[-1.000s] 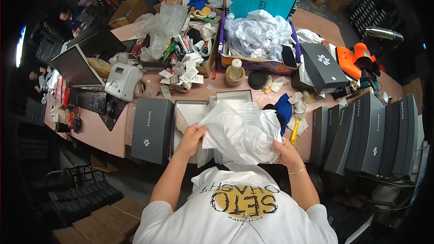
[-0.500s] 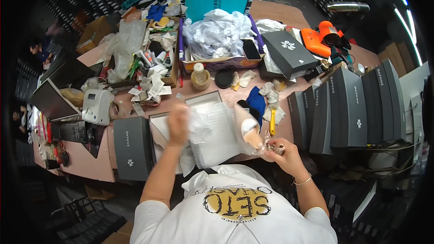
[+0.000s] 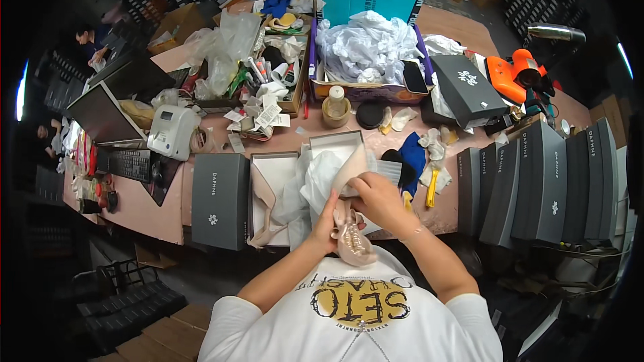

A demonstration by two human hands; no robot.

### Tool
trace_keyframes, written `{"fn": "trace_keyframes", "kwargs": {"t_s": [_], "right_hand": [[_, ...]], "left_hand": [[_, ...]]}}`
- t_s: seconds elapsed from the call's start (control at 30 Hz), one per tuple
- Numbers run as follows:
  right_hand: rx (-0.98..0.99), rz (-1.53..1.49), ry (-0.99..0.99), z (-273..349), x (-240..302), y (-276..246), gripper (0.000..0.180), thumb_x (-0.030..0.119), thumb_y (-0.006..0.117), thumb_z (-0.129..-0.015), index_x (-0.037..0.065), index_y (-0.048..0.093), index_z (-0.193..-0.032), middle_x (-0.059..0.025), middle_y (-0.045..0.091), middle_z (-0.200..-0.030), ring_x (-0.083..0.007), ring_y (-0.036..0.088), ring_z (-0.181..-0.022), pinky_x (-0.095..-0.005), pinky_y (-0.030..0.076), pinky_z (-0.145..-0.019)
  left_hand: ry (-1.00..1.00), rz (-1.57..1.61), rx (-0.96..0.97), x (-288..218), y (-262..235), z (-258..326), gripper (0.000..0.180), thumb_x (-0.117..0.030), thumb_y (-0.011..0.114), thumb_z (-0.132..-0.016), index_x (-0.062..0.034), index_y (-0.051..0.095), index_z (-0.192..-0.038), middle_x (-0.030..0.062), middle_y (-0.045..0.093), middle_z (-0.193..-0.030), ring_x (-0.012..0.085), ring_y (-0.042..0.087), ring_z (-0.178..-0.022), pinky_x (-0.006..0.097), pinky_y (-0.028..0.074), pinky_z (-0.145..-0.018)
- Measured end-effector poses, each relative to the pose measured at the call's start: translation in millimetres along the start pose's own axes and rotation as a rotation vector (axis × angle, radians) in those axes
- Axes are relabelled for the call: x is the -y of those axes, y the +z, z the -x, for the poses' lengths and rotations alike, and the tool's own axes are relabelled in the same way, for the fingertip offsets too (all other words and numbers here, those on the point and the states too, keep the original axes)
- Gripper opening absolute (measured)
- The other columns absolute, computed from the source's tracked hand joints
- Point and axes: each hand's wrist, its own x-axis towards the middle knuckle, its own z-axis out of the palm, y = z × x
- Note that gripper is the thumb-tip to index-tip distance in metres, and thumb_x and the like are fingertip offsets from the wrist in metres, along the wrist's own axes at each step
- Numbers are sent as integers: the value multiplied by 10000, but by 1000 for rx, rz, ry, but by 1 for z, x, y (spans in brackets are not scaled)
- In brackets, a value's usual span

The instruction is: Packing heeled shoes into boxes using protective paper and foam inserts.

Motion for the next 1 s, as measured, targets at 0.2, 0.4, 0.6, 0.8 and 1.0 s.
{"fn": "trace_keyframes", "kwargs": {"t_s": [0.2, 0.4, 0.6, 0.8, 1.0], "right_hand": [[61, -398, 134, -15, -4, 39, 242, 41, 659, -698, 69, 543, -909, -112, 567, -831, -301, 586, -773, -397, 472, -660], [188, 229, 145, 5, -104, 150, 319, 82, 670, -695, 73, 586, -1003, -112, 613, -858, -307, 604, -809, -410, 480, -709], [142, 53, -204, -41, -4, 70, 207, 154, 644, -711, 109, 593, -907, -65, 606, -810, -238, 625, -766, -388, 462, -690], [278, 222, -438, -40, 11, 90, 195, 163, 653, -669, 98, 563, -829, -45, 586, -765, -216, 604, -688, -339, 413, -642], [104, 234, -258, -6, -2, 49, 212, 149, 641, -689, 89, 560, -875, -49, 584, -767, -218, 594, -711, -357, 412, -689]], "left_hand": [[249, 153, -264, -3, -34, 20, 728, -712, 303, -880, -77, 528, -1155, 81, 591, -901, 187, 600, -752, 328, 534, -651], [232, 100, -219, -23, -66, 45, 834, -763, 243, -849, -26, 535, -1109, 92, 557, -836, 213, 588, -701, 342, 533, -600], [348, 111, -332, -16, -44, 49, 830, -766, 238, -845, -53, 512, -1170, 81, 549, -909, 206, 582, -843, 352, 535, -709], [315, -47, -282, -8, -26, 44, 802, -749, 213, -863, -117, 413, -1315, 42, 529, -1086, 175, 550, -871, 338, 526, -741], [290, 50, -393, -14, -57, 31, 795, -737, 232, -871, -65, 484, -1214, 75, 549, -963, 196, 575, -746, 350, 537, -598]]}}
